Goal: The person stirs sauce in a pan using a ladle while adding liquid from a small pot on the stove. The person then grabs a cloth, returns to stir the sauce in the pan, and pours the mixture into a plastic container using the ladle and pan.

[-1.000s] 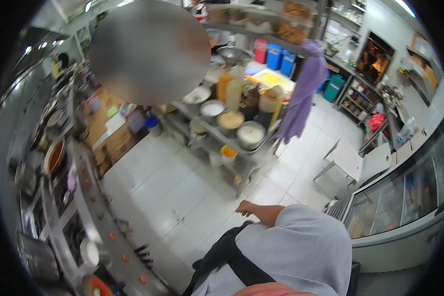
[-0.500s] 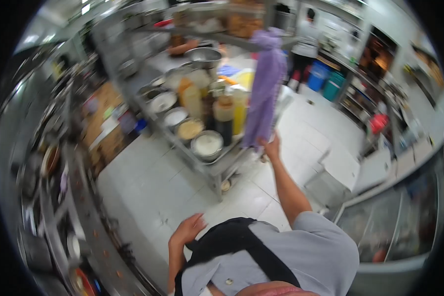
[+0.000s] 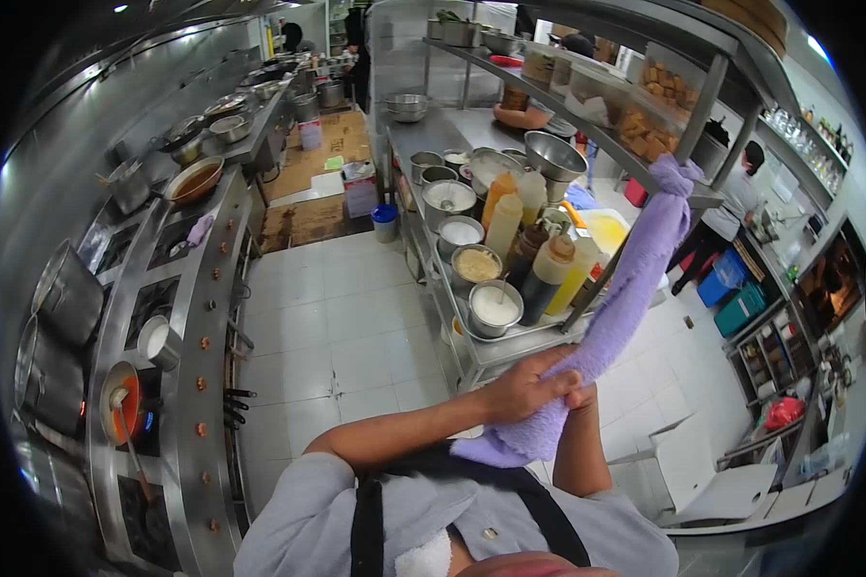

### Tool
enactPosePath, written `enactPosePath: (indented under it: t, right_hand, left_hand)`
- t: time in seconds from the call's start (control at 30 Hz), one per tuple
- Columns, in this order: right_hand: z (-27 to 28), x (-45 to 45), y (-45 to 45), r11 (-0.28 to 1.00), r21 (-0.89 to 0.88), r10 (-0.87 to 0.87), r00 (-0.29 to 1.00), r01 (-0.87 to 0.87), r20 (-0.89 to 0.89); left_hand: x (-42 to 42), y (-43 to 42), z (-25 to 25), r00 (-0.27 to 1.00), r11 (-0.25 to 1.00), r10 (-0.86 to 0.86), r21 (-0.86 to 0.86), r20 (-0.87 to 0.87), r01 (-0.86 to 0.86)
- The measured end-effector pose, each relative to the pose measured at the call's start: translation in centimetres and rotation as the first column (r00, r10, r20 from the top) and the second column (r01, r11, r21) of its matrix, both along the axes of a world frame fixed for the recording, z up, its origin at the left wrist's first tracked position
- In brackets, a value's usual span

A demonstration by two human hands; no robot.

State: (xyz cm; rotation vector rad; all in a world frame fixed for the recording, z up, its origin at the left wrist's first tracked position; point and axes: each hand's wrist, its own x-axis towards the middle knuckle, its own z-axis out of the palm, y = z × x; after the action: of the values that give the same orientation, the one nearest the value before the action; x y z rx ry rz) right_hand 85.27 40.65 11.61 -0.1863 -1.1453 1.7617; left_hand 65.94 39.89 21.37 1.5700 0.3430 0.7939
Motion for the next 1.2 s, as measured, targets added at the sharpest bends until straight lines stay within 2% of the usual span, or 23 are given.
enactPosePath:
  t: [0.07, 0.17, 0.2, 0.27, 0.33, 0.37, 0.4, 0.43, 0.47, 0.5, 0.53, 0.57, 0.7, 0.73, 0.8, 0.83, 0.9, 0.97, 1.03, 1.07, 1.1, 1.17, 1.2]
  right_hand:
    - [-1.0, 0.4, 1.1, 0.997, 0.034, 0.071, 0.996, -0.069, -0.046]
    - [-3.4, 0.5, 1.3, 0.974, -0.227, 0.041, 0.981, 0.003, 0.189]
    - [-5.2, 1.2, 1.9, 0.930, -0.351, -0.054, 0.986, 0.108, 0.160]
    - [-10.3, 2.9, 3.1, 0.747, -0.591, -0.261, 0.952, 0.304, 0.159]
    - [-13.1, 5.7, 3.3, 0.501, -0.447, -0.457, 0.665, 0.741, 0.590]
    - [-18.3, 9.5, 3.5, 0.538, -0.280, -0.342, 0.509, 0.795, 0.790]
    - [-24.8, 12.9, 3.2, 0.596, -0.107, -0.229, 0.297, 0.795, 0.927]
    - [-29.2, 14.3, 1.6, 0.503, -0.250, -0.052, 0.318, 0.828, 0.947]
    - [-35.1, 17.1, -1.0, 0.602, -0.360, -0.003, 0.452, 0.713, 0.892]
    - [-35.4, 16.3, -4.0, 0.575, -0.486, 0.150, 0.499, 0.658, 0.853]
    - [-35.3, 14.9, -5.0, 0.580, -0.542, 0.274, 0.481, 0.608, 0.833]
    - [-36.2, 13.2, -5.8, 0.602, -0.570, 0.369, 0.438, 0.559, 0.820]
    - [-36.7, 7.3, -4.5, 0.715, -0.616, 0.580, 0.211, 0.331, 0.787]
    - [-36.8, 5.8, -3.4, 0.737, -0.620, 0.600, 0.163, 0.269, 0.784]
    - [-37.0, 3.1, -1.1, 0.760, -0.624, 0.616, 0.105, 0.182, 0.781]
    - [-37.3, 1.9, 0.0, 0.764, -0.625, 0.619, 0.095, 0.157, 0.780]
    - [-37.8, -1.0, 2.3, 0.771, -0.625, 0.618, 0.098, 0.119, 0.780]
    - [-38.9, -3.7, 4.7, 0.773, -0.628, 0.619, 0.114, 0.085, 0.777]
    - [-40.4, -6.1, 7.9, 0.767, -0.638, 0.624, 0.155, 0.069, 0.766]
    - [-40.9, -7.6, 9.2, 0.749, -0.658, 0.639, 0.178, 0.076, 0.748]
    - [-33.2, -12.4, 7.9, 0.796, -0.541, 0.513, 0.170, 0.273, 0.841]
    - [-31.9, -16.6, 9.7, 0.751, -0.599, 0.553, 0.230, 0.278, 0.801]
    - [-32.1, -18.5, 9.9, 0.755, -0.603, 0.562, 0.220, 0.255, 0.797]
  left_hand:
    - [0.5, 0.8, -1.4, 0.996, 0.999, -0.014, -0.030, -0.088, 0.012]
    - [0.4, 2.0, -5.7, 0.996, 0.997, 0.071, 0.013, -0.060, -0.071]
    - [-0.1, 2.3, -7.7, 0.966, 0.970, 0.221, 0.136, -0.136, -0.203]
    - [-1.5, 4.0, -15.6, 0.895, 0.821, 0.350, 0.550, -0.277, -0.150]
    - [-5.5, 2.7, -17.8, 0.741, 0.973, 0.113, 0.225, -0.662, 0.052]
    - [-7.4, 2.3, -22.7, 0.627, 0.976, 0.100, 0.200, -0.772, 0.090]
    - [-10.0, 0.8, -29.0, 0.564, 0.968, 0.183, 0.246, -0.805, 0.038]
    - [-13.2, -1.0, -36.0, 0.468, 0.982, 0.186, 0.173, -0.864, -0.070]
    - [-16.7, -3.1, -40.5, 0.312, 0.993, 0.107, 0.082, -0.944, -0.089]
    - [-21.3, -7.4, -47.7, 0.328, 0.918, 0.325, 0.212, -0.887, -0.335]
    - [-25.8, -11.2, -54.1, 0.045, 0.874, 0.036, 0.009, -0.998, -0.486]
    - [-26.6, -16.2, -48.2, 0.009, 0.426, 0.097, 0.033, -0.995, -0.904]
    - [-33.4, -30.8, -42.3, 0.052, 0.039, -0.242, -0.063, -0.969, -0.997]
    - [-33.8, -33.8, -41.4, 0.015, 0.012, -0.266, -0.019, -0.964, -1.000]
    - [-33.5, -38.6, -39.7, 0.025, -0.170, -0.187, 0.008, -0.982, -0.985]
    - [-32.6, -40.5, -39.8, 0.048, -0.209, -0.137, -0.018, -0.989, -0.978]
    - [-30.8, -43.9, -43.5, 0.078, -0.256, -0.031, -0.067, -0.996, -0.964]
    - [-26.7, -43.9, -46.7, 0.131, -0.426, 0.044, -0.138, -0.990, -0.894]
    - [-22.1, -40.3, -47.6, 0.215, -0.494, 0.058, -0.216, -0.975, -0.842]
    - [-20.6, -38.7, -48.4, 0.236, -0.535, 0.127, -0.266, -0.964, -0.802]
    - [-19.5, -38.0, -50.9, 0.231, -0.574, 0.235, -0.327, -0.944, -0.751]
    - [-19.4, -38.1, -55.0, 0.208, -0.591, 0.494, -0.502, -0.844, -0.631]
    - [-21.1, -37.4, -52.7, 0.236, -0.607, 0.578, -0.605, -0.781, -0.515]
